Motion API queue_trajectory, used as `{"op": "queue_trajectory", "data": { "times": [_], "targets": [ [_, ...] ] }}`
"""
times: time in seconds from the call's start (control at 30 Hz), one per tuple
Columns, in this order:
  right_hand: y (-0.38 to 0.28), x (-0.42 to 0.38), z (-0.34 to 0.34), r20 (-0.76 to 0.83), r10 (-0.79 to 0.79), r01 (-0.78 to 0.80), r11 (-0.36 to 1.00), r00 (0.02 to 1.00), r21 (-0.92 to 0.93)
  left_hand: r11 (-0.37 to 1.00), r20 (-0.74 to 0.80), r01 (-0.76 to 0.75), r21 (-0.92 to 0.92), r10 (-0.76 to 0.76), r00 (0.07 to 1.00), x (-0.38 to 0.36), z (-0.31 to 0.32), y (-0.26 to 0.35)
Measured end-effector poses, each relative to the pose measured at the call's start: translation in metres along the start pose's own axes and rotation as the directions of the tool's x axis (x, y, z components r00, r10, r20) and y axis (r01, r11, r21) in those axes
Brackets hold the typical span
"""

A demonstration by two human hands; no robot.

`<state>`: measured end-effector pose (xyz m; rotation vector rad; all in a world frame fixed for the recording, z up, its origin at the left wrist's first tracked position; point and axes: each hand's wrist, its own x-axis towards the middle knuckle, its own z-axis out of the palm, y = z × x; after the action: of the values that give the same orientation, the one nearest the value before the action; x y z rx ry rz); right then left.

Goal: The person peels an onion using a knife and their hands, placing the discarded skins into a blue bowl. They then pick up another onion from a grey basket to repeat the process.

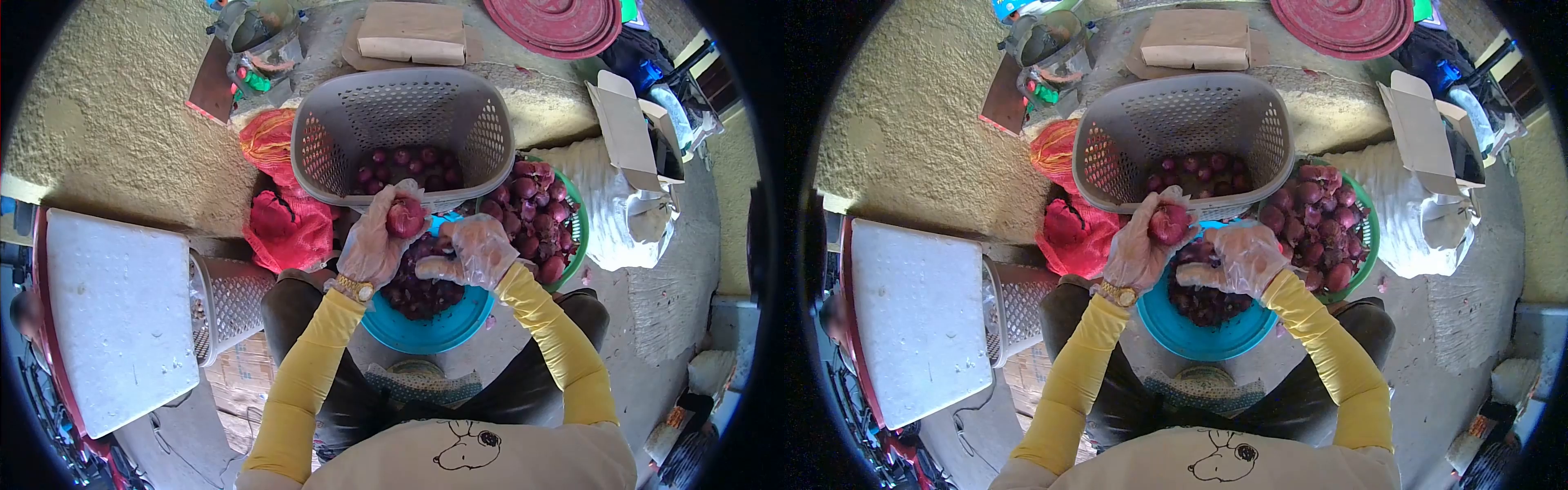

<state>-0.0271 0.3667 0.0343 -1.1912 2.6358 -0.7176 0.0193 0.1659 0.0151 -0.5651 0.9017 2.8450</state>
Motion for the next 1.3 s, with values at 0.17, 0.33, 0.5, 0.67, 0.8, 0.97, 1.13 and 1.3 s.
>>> {"op": "queue_trajectory", "data": {
  "times": [0.17, 0.33, 0.5, 0.67, 0.8, 0.97, 1.13, 1.3],
  "targets": [
    [0.0, 0.003, -0.012, -0.1, 0.08, -0.07, 0.992, 0.992, 0.104, 0.996, 0.094, 0.081, -0.024, -0.079, 0.992, 0.0, 0.001, -0.003],
    [0.002, 0.002, -0.009, -0.128, 0.062, -0.052, 0.995, 0.99, 0.081, 0.984, 0.06, 0.175, 0.022, -0.176, 0.983, -0.002, 0.0, -0.007],
    [0.01, 0.002, -0.002, -0.126, 0.01, -0.004, 0.999, 0.992, 0.05, 0.977, 0.045, 0.215, -0.004, -0.215, 0.976, -0.003, 0.006, -0.007],
    [0.009, 0.003, -0.001, -0.162, -0.028, 0.046, 0.993, 0.986, 0.11, 0.974, 0.086, 0.227, 0.021, -0.228, 0.97, -0.004, 0.007, -0.005],
    [0.008, 0.002, -0.002, -0.146, -0.048, 0.063, 0.993, 0.988, 0.097, 0.986, 0.076, 0.166, 0.025, -0.168, 0.983, -0.009, 0.014, -0.006],
    [0.006, 0.002, 0.002, -0.126, -0.056, 0.076, 0.985, 0.99, 0.156, 0.983, 0.167, 0.171, 0.068, -0.18, 0.969, 0.002, -0.007, -0.012],
    [-0.003, 0.002, -0.003, -0.023, -0.14, 0.142, 0.983, 0.99, 0.117, 0.951, 0.127, -0.081, 0.3, 0.045, 0.991, 0.003, -0.017, -0.013],
    [-0.005, 0.0, -0.009, 0.246, -0.042, 0.068, 0.993, 0.968, -0.098, 0.99, 0.048, 0.127, -0.057, -0.125, 0.991, 0.002, -0.006, 0.002]
  ]
}}
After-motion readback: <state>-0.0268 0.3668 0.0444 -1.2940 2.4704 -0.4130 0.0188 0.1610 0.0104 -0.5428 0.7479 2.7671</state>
